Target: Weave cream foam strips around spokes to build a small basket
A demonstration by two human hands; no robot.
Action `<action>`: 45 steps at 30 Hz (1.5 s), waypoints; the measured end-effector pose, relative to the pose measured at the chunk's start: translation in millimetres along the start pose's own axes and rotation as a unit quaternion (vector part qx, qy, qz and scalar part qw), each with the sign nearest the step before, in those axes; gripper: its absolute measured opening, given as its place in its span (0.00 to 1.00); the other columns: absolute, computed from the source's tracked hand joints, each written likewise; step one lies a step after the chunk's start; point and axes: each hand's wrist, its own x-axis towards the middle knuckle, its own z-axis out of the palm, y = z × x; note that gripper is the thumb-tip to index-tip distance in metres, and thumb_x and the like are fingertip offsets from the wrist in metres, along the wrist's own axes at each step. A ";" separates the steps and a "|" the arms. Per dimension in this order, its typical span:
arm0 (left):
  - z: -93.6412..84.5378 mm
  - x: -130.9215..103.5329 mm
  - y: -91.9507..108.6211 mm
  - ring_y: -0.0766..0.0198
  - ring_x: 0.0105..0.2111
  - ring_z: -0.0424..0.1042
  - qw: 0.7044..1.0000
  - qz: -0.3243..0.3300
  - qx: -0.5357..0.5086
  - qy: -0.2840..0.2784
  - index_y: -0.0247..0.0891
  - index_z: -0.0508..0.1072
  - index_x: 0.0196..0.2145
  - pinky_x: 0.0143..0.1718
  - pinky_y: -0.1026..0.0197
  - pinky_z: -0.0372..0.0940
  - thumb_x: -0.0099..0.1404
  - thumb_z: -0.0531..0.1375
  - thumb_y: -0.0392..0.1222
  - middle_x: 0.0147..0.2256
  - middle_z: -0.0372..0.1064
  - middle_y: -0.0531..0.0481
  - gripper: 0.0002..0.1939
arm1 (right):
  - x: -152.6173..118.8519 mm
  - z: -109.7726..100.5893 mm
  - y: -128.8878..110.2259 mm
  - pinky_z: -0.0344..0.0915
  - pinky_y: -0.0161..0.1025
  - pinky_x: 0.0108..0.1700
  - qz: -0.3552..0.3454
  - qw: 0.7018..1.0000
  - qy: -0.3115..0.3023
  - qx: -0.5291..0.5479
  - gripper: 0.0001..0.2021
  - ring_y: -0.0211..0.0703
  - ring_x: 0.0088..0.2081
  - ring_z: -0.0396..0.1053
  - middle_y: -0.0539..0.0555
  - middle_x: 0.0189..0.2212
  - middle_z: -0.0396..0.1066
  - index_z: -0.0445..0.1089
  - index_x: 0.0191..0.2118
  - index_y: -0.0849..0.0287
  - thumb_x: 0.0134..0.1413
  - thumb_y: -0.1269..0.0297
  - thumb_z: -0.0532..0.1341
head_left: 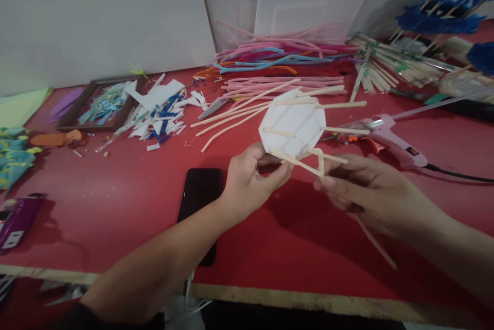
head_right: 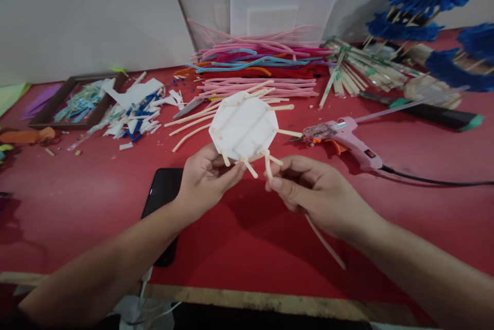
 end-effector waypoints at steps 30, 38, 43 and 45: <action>-4.0 -6.3 3.4 0.58 0.40 0.83 0.981 0.124 0.118 -0.090 0.38 0.77 0.40 0.44 0.63 0.76 0.61 0.65 0.40 0.39 0.83 0.48 0.09 | 8.0 -2.9 3.6 0.39 0.30 0.18 0.187 0.971 -0.045 0.139 0.23 0.29 0.18 0.43 0.41 0.15 0.49 0.70 0.24 0.54 0.30 0.44 0.77; 0.0 -2.2 -3.7 0.57 0.40 0.83 0.992 0.104 0.045 -0.060 0.37 0.74 0.39 0.43 0.61 0.76 0.60 0.65 0.41 0.38 0.83 0.43 0.09 | 11.8 -2.4 1.1 0.39 0.31 0.17 0.176 0.971 -0.055 0.151 0.24 0.27 0.17 0.39 0.41 0.14 0.52 0.66 0.23 0.56 0.35 0.43 0.75; 1.3 0.4 -5.8 0.57 0.40 0.83 0.995 0.079 0.025 -0.064 0.37 0.74 0.40 0.44 0.60 0.76 0.60 0.65 0.42 0.38 0.83 0.43 0.11 | 11.7 -1.8 2.3 0.37 0.30 0.17 0.153 0.977 -0.044 0.142 0.26 0.27 0.17 0.38 0.40 0.14 0.50 0.63 0.22 0.56 0.35 0.43 0.75; 0.9 -0.2 -2.9 0.57 0.41 0.83 0.993 0.087 0.022 -0.078 0.37 0.75 0.41 0.44 0.60 0.76 0.60 0.65 0.41 0.39 0.83 0.44 0.11 | 10.8 -1.0 2.1 0.37 0.30 0.16 0.146 0.979 -0.039 0.133 0.25 0.27 0.16 0.37 0.39 0.13 0.48 0.63 0.22 0.55 0.35 0.42 0.75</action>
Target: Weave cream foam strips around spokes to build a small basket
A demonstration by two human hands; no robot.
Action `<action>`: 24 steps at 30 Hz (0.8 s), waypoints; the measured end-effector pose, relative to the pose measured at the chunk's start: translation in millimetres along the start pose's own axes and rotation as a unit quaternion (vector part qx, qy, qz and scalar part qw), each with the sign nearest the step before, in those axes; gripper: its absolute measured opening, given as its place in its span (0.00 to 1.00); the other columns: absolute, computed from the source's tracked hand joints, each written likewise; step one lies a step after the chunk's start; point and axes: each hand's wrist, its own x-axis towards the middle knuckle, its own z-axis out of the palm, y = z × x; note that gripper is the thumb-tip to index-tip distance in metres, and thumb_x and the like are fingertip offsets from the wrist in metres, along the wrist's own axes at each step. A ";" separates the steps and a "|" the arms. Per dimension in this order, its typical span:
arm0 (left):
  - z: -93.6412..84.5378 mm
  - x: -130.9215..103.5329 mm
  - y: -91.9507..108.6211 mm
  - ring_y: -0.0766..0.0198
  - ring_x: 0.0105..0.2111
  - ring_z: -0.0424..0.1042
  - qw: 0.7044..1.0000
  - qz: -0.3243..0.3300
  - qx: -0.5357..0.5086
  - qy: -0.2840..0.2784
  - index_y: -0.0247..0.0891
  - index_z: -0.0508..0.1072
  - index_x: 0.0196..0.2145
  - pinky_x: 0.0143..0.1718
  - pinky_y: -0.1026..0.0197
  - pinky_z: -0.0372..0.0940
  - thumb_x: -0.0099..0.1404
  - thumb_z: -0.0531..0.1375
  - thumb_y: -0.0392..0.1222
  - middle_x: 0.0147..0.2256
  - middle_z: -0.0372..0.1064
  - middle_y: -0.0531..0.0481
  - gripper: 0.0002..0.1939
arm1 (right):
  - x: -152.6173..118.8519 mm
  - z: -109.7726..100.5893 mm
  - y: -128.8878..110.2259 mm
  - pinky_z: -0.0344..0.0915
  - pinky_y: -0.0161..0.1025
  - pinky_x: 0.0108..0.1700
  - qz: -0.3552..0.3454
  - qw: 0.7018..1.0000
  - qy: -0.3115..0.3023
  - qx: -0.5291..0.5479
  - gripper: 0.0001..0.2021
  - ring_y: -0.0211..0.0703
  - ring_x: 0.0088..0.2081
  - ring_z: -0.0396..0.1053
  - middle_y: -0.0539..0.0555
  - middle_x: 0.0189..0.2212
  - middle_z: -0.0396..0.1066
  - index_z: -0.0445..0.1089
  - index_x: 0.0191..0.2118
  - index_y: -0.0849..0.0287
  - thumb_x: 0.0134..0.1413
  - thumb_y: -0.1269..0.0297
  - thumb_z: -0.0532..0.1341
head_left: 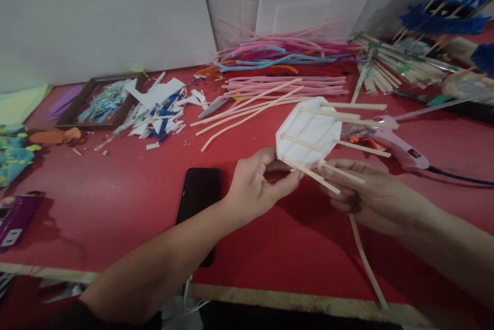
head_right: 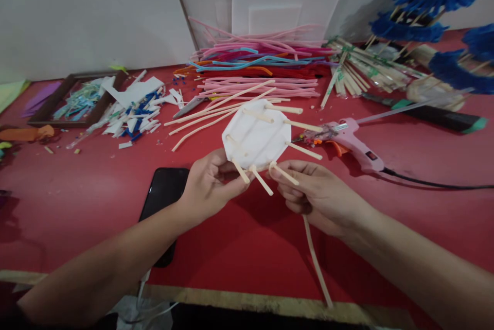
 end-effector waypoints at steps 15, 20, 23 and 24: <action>0.1 5.4 3.7 0.64 0.30 0.78 0.995 -0.044 -0.053 0.071 0.38 0.73 0.33 0.28 0.67 0.73 0.54 0.65 0.39 0.29 0.78 0.48 0.08 | -8.3 -4.9 3.5 0.74 0.37 0.28 -0.224 0.953 0.131 -0.158 0.17 0.38 0.24 0.73 0.48 0.27 0.73 0.72 0.33 0.52 0.40 0.49 0.74; 0.6 3.2 2.1 0.65 0.30 0.78 0.996 -0.043 -0.055 0.051 0.39 0.72 0.32 0.29 0.67 0.72 0.54 0.65 0.39 0.30 0.78 0.49 0.07 | -10.0 -4.3 4.1 0.73 0.37 0.25 -0.265 0.927 0.175 -0.202 0.12 0.38 0.23 0.72 0.49 0.27 0.76 0.77 0.34 0.50 0.46 0.50 0.71; 0.2 1.5 -0.5 0.63 0.31 0.79 0.997 -0.041 -0.042 0.044 0.39 0.72 0.32 0.30 0.66 0.73 0.55 0.65 0.39 0.30 0.79 0.49 0.07 | -12.2 -2.4 1.3 0.71 0.36 0.25 -0.250 0.918 0.212 -0.222 0.12 0.38 0.23 0.71 0.50 0.24 0.74 0.78 0.29 0.51 0.44 0.49 0.71; 0.0 1.2 -1.1 0.63 0.32 0.79 0.997 -0.042 -0.038 0.043 0.39 0.72 0.32 0.31 0.65 0.74 0.55 0.65 0.39 0.31 0.79 0.48 0.07 | -12.9 -2.1 0.1 0.70 0.35 0.25 -0.246 0.920 0.217 -0.215 0.13 0.38 0.23 0.70 0.50 0.22 0.73 0.77 0.27 0.51 0.43 0.48 0.72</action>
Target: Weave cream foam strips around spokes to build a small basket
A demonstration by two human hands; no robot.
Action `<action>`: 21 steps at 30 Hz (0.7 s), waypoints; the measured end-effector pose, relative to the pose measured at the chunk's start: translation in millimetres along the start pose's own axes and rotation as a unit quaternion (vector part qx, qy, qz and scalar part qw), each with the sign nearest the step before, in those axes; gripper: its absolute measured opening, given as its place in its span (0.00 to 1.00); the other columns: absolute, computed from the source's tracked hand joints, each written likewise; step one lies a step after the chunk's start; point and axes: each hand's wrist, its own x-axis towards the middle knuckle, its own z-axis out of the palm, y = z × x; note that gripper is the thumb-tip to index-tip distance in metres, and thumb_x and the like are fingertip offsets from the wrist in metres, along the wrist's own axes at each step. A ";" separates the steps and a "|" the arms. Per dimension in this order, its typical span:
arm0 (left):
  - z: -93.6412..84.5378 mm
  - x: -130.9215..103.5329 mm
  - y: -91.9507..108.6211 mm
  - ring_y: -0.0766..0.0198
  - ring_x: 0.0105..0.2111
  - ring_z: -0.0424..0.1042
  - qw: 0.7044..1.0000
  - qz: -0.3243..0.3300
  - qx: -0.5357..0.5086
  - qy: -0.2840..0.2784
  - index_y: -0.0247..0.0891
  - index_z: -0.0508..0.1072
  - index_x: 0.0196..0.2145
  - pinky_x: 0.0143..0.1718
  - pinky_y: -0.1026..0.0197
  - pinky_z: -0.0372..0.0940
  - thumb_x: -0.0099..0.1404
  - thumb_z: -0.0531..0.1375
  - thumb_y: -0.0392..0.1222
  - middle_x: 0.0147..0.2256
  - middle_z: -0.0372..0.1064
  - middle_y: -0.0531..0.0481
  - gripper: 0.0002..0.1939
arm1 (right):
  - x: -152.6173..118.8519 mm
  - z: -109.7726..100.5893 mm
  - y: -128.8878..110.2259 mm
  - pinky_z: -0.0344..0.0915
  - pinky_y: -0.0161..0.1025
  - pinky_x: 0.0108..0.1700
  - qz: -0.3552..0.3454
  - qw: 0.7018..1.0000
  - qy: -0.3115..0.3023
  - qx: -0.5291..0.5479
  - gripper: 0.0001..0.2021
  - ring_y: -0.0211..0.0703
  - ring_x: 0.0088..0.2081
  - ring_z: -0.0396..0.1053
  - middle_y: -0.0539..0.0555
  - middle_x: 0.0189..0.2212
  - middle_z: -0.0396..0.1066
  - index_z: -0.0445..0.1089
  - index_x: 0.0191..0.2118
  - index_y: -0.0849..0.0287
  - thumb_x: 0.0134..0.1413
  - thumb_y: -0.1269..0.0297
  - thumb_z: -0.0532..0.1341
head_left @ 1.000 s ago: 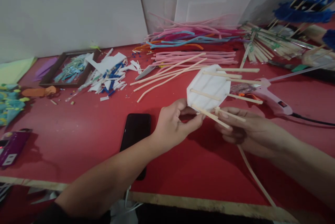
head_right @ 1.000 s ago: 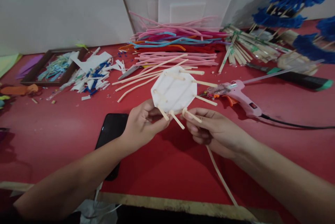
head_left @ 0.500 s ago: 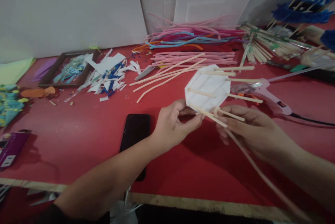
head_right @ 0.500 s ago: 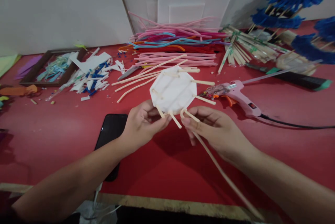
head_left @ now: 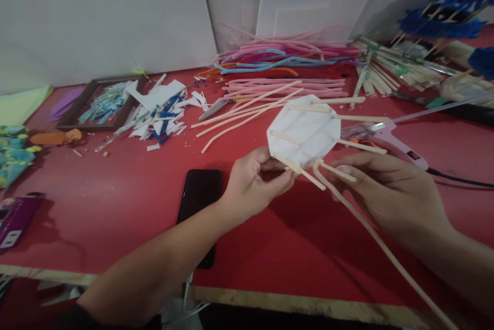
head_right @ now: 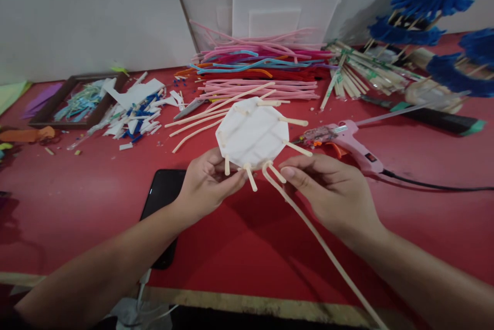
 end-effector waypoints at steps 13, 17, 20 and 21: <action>-1.2 0.2 -0.1 0.60 0.34 0.80 1.000 0.004 0.007 0.010 0.38 0.72 0.34 0.33 0.64 0.75 0.56 0.65 0.40 0.32 0.79 0.46 0.08 | 16.9 -15.0 -14.4 0.58 0.35 0.19 0.043 0.968 0.123 0.216 0.14 0.37 0.21 0.64 0.48 0.18 0.65 0.70 0.21 0.52 0.33 0.58 0.77; -0.4 1.1 0.1 0.62 0.34 0.80 1.000 0.010 -0.003 0.015 0.38 0.72 0.34 0.32 0.64 0.74 0.55 0.64 0.39 0.33 0.79 0.47 0.07 | 23.8 -21.7 -15.9 0.60 0.36 0.20 0.020 0.962 0.176 0.208 0.13 0.37 0.23 0.65 0.49 0.22 0.65 0.66 0.18 0.55 0.36 0.66 0.72; -0.4 1.6 -0.6 0.61 0.35 0.80 1.000 -0.004 -0.003 0.021 0.38 0.73 0.35 0.32 0.65 0.75 0.56 0.64 0.40 0.33 0.80 0.46 0.08 | 19.0 -21.5 -11.7 0.67 0.39 0.23 0.035 0.979 0.061 0.191 0.15 0.40 0.26 0.71 0.51 0.31 0.73 0.74 0.30 0.52 0.31 0.68 0.75; -0.7 1.6 -0.9 0.61 0.35 0.80 1.000 -0.005 0.000 0.021 0.39 0.73 0.36 0.32 0.64 0.75 0.56 0.64 0.40 0.33 0.80 0.46 0.09 | 16.0 -20.0 -9.6 0.70 0.41 0.24 0.069 0.979 -0.003 0.191 0.17 0.42 0.27 0.72 0.52 0.32 0.74 0.76 0.32 0.51 0.30 0.66 0.76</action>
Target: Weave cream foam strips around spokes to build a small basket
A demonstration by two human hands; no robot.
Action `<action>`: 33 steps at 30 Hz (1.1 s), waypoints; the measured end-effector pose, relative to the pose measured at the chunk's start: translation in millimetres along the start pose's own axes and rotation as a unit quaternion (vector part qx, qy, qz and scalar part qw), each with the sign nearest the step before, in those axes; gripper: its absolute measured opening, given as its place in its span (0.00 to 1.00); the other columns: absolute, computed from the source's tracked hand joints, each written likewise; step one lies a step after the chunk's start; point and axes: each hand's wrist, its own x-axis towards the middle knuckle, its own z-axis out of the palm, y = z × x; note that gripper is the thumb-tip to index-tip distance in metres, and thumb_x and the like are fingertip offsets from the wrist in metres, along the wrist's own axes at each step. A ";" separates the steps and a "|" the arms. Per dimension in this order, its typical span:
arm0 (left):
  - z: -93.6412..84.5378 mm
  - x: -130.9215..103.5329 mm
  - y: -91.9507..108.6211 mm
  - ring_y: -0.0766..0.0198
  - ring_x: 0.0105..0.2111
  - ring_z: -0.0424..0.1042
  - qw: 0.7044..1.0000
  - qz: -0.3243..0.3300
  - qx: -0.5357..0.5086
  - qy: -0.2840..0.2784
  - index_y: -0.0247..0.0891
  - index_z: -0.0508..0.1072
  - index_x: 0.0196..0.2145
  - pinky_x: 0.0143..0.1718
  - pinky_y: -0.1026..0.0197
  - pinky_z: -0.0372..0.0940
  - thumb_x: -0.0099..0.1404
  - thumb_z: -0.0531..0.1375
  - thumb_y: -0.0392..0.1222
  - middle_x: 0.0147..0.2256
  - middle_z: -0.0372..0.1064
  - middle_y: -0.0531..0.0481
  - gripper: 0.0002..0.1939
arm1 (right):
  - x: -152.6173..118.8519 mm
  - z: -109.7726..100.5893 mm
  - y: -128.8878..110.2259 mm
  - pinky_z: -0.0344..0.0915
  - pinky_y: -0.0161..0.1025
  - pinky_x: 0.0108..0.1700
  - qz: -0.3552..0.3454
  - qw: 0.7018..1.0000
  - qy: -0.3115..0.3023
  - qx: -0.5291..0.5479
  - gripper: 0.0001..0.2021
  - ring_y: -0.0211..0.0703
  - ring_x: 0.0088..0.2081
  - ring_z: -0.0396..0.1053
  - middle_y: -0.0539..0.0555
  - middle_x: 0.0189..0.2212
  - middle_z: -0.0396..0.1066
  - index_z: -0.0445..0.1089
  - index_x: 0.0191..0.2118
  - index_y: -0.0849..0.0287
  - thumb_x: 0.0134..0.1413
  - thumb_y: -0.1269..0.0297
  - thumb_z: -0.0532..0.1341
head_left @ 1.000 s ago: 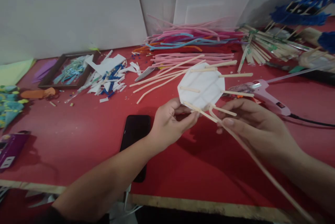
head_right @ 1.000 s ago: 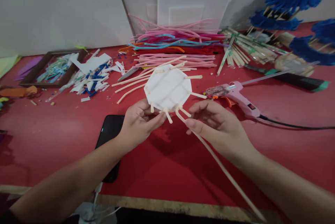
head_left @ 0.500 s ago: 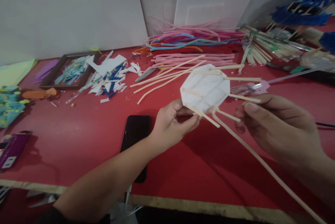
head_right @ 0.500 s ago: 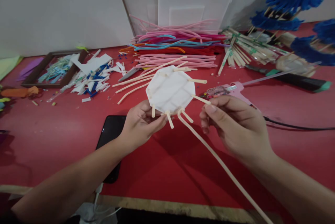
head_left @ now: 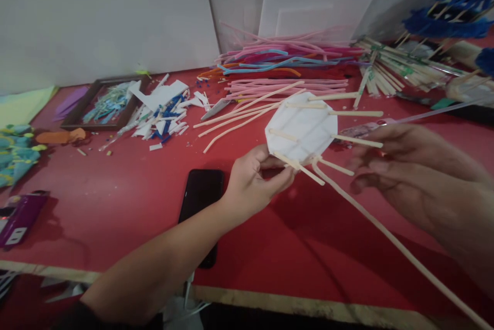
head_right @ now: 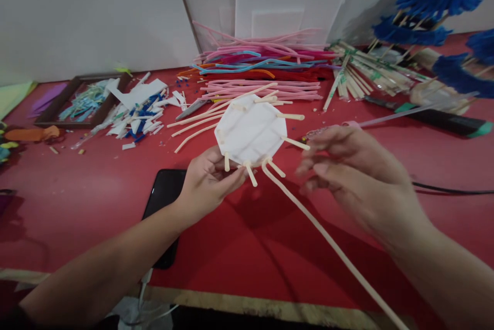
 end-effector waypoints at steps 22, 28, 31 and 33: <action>-2.4 -10.4 10.6 0.59 0.38 0.83 0.988 0.065 0.124 -0.071 0.38 0.78 0.39 0.44 0.63 0.76 0.59 0.65 0.41 0.38 0.83 0.47 0.09 | -13.3 26.6 13.8 0.37 0.30 0.19 0.268 0.953 -0.140 0.033 0.25 0.31 0.20 0.41 0.43 0.15 0.50 0.72 0.21 0.53 0.18 0.42 0.79; -2.9 -11.1 10.1 0.57 0.39 0.83 0.984 0.076 0.140 -0.077 0.38 0.77 0.38 0.42 0.64 0.76 0.59 0.65 0.42 0.37 0.83 0.47 0.09 | -11.1 28.0 16.4 0.37 0.29 0.16 0.291 0.939 -0.177 0.042 0.25 0.30 0.18 0.40 0.42 0.15 0.49 0.67 0.20 0.55 0.26 0.44 0.77; -3.3 -11.1 9.7 0.58 0.38 0.83 0.983 0.086 0.140 -0.077 0.38 0.77 0.36 0.40 0.64 0.76 0.59 0.66 0.42 0.36 0.83 0.47 0.08 | -9.8 28.1 17.0 0.39 0.30 0.15 0.300 0.935 -0.187 0.043 0.28 0.29 0.16 0.41 0.42 0.14 0.49 0.61 0.19 0.55 0.27 0.43 0.76; -3.1 -11.0 9.6 0.58 0.37 0.83 0.983 0.083 0.143 -0.078 0.38 0.76 0.36 0.41 0.63 0.76 0.59 0.67 0.42 0.36 0.83 0.47 0.08 | -9.4 27.8 16.8 0.38 0.30 0.15 0.305 0.931 -0.196 0.041 0.28 0.29 0.16 0.40 0.41 0.14 0.49 0.60 0.19 0.55 0.26 0.42 0.76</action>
